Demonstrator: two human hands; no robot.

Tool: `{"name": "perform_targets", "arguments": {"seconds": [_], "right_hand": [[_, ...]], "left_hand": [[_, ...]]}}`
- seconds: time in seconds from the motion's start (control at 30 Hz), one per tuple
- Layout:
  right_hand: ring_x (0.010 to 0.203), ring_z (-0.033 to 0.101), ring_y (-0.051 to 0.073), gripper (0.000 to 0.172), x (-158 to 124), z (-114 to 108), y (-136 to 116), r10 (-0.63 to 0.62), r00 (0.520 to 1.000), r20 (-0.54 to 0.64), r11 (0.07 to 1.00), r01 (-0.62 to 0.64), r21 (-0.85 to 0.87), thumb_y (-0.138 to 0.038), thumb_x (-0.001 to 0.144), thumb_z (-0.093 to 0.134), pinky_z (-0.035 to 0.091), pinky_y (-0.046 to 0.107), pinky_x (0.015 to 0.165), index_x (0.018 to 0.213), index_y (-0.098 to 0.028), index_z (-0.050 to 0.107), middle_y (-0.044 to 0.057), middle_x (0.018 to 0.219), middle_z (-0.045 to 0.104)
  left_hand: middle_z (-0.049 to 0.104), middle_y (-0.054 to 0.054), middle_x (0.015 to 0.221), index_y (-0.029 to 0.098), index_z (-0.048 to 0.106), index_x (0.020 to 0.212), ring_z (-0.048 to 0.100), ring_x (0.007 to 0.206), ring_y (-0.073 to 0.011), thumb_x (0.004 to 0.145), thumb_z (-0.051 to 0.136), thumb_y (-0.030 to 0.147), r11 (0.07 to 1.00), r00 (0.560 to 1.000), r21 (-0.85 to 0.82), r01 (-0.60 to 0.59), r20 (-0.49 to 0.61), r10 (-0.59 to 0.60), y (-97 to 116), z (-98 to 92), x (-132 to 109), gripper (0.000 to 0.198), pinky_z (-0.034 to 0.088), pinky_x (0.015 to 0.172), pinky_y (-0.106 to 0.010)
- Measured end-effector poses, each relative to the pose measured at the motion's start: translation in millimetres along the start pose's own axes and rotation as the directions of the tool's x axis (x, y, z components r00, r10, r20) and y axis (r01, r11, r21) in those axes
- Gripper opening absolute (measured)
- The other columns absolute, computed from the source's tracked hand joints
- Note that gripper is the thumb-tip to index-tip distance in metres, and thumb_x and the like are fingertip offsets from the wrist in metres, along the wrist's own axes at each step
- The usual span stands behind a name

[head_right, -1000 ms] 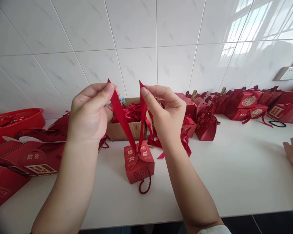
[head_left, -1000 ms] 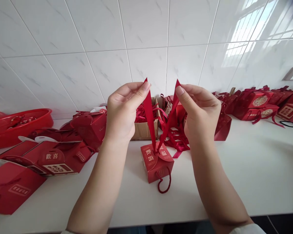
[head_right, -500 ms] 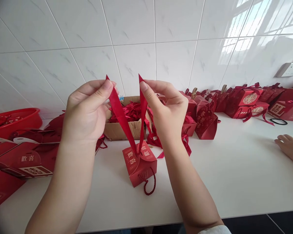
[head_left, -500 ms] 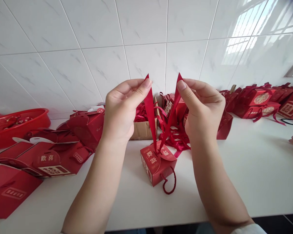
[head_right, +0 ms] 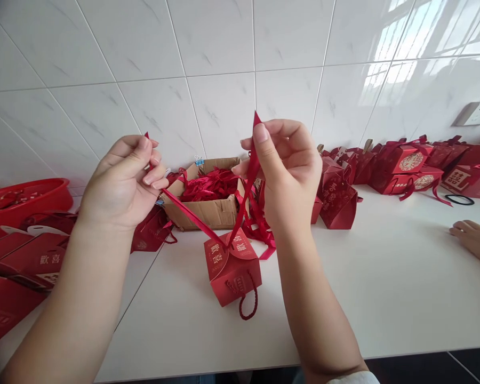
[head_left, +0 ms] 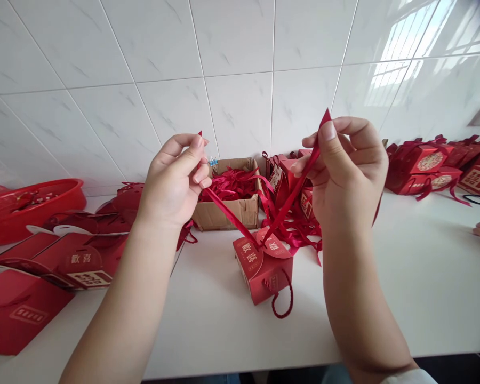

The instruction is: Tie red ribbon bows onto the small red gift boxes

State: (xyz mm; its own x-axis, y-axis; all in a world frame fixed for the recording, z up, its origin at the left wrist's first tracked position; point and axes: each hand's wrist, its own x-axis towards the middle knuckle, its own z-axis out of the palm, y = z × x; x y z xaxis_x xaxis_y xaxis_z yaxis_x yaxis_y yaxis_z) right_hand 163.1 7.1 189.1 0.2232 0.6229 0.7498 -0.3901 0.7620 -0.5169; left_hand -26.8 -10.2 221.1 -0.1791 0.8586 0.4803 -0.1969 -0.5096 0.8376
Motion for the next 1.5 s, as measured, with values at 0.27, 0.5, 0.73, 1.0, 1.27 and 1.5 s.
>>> {"name": "perform_targets", "arguments": {"seconds": [0.27,0.5,0.73,1.0,1.27,1.5], "right_hand": [[0.044,0.050,0.005,0.008,-1.1,-4.3,-9.7,0.074,0.992,0.097,0.996,-0.068,-0.062,-0.021,0.086,0.061,0.040,0.019,0.038,0.082,-0.017,0.055,-0.002,0.067,0.059],[0.042,0.032,0.002,0.012,-0.8,-15.5,-14.1,0.263,0.911,0.319,0.934,-0.157,-0.321,-0.024,0.083,0.064,0.021,0.017,0.038,0.077,-0.015,0.059,-0.006,0.052,0.041],[0.045,0.038,0.006,0.027,-12.5,-52.8,10.4,0.412,0.840,0.352,0.606,0.036,-0.795,-0.038,0.083,0.060,0.027,0.021,0.042,0.068,-0.016,0.059,-0.003,0.053,0.051],[0.066,0.056,0.013,0.031,-51.9,-96.7,62.1,0.494,0.801,0.339,0.443,0.103,-0.891,-0.045,0.085,0.053,0.040,0.024,0.062,0.072,-0.018,0.064,0.003,0.075,0.066],[0.050,0.021,0.008,0.055,-68.3,-107.5,74.5,0.717,0.605,0.346,0.446,-0.017,-0.895,-0.059,0.087,0.042,0.019,0.025,0.046,0.053,-0.017,0.031,-0.003,0.051,0.027],[0.052,0.016,0.008,0.057,-67.7,-117.0,75.8,0.722,0.623,0.301,0.454,-0.099,-0.885,-0.059,0.083,0.050,0.013,0.026,0.046,0.054,-0.018,0.024,-0.003,0.054,0.020]], "left_hand": [[0.052,0.004,0.063,0.018,0.060,0.076,0.039,0.046,-0.0029,0.075,0.069,0.028,0.939,0.992,0.318,-0.127,0.015,0.129,-15.5,-21.6,-5.0,0.014,0.029,0.042,-0.016],[0.069,-0.001,0.086,0.020,0.065,0.080,0.059,0.077,-0.0146,0.081,0.057,0.045,0.487,0.966,0.859,-0.160,0.238,-0.103,-51.0,-45.7,-40.1,0.026,0.041,0.068,-0.022],[0.046,0.003,0.052,0.018,0.049,0.057,0.038,0.049,-0.0093,0.076,0.049,0.067,0.303,0.874,0.953,-0.019,0.163,-0.457,-87.0,-61.7,-66.7,0.053,0.022,0.050,-0.023],[0.023,0.005,0.058,0.017,0.029,0.057,0.023,0.055,-0.0076,0.074,0.055,0.063,0.536,0.838,0.844,0.012,0.284,-0.465,-114.1,-70.0,-74.0,0.055,0.016,0.053,-0.024],[0.021,0.005,0.053,0.017,0.029,0.051,0.022,0.050,-0.0072,0.079,0.049,0.061,0.641,0.666,0.713,0.282,0.336,-0.666,-115.2,-71.6,-80.7,0.055,0.014,0.051,-0.027],[0.024,0.005,0.053,0.017,0.036,0.050,0.025,0.050,-0.0075,0.077,0.058,0.052,0.699,0.635,0.561,0.444,0.353,-0.687,-117.3,-72.5,-81.8,0.050,0.017,0.051,-0.026]]}}
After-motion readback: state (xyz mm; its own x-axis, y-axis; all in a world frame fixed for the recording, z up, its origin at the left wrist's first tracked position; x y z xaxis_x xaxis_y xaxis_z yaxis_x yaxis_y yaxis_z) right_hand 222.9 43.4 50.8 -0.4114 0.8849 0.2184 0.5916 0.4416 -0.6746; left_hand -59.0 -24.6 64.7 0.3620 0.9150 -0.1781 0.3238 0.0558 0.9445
